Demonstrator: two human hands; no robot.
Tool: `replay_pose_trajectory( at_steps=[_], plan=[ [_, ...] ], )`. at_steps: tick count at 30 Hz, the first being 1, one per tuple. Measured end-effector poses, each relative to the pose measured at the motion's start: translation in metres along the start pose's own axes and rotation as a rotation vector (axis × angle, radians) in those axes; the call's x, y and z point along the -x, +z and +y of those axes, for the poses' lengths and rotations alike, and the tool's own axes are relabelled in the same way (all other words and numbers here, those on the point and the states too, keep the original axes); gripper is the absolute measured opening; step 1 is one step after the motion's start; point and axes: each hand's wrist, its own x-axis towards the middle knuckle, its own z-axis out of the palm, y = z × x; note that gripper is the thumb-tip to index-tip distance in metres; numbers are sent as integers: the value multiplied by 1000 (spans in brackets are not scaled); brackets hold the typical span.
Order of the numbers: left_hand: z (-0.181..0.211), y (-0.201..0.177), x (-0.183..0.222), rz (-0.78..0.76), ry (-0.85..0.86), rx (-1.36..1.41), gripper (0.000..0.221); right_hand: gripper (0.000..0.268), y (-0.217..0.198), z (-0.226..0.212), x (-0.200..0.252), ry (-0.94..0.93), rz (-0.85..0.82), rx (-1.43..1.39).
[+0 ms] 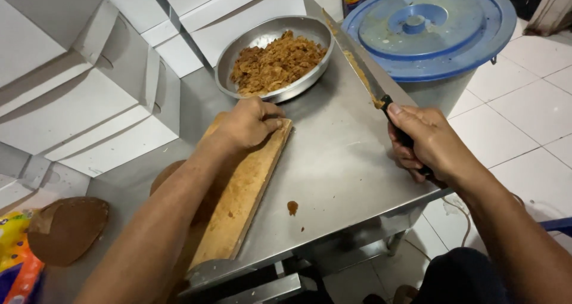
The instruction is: Shaving palm sugar from a block into a bowl using a knife
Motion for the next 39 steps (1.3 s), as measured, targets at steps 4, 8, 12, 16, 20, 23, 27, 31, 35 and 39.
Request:
replay_pose_trajectory(
  at_steps=[4,8,12,16,20,23,27,31,35,39],
  plan=[
    [-9,16,-8,195,177,101,12,49,-2,3,0,-55,-31,28],
    [-2,21,-7,369,79,72,20,49,-2,2,3,-89,-21,30],
    [13,-18,-24,556,93,-7,17,48,-6,10,-4,-75,-37,8],
    [8,-49,-55,560,-62,12,29,46,-6,11,-5,-71,-6,-65],
    [-30,-39,-93,799,-78,-96,18,49,-2,6,4,-126,24,-38],
    [17,-58,-54,489,-325,-65,81,49,-6,8,2,-130,10,-20],
    [51,-60,-6,492,-157,-36,33,46,-7,8,5,-143,14,-11],
    [121,-55,94,-180,30,174,23,47,-8,9,5,-174,6,23],
    [99,-11,125,-275,357,-11,35,49,-6,6,10,-171,29,77],
    [87,7,137,-226,364,63,18,49,-3,8,11,-144,68,28]
  ],
)
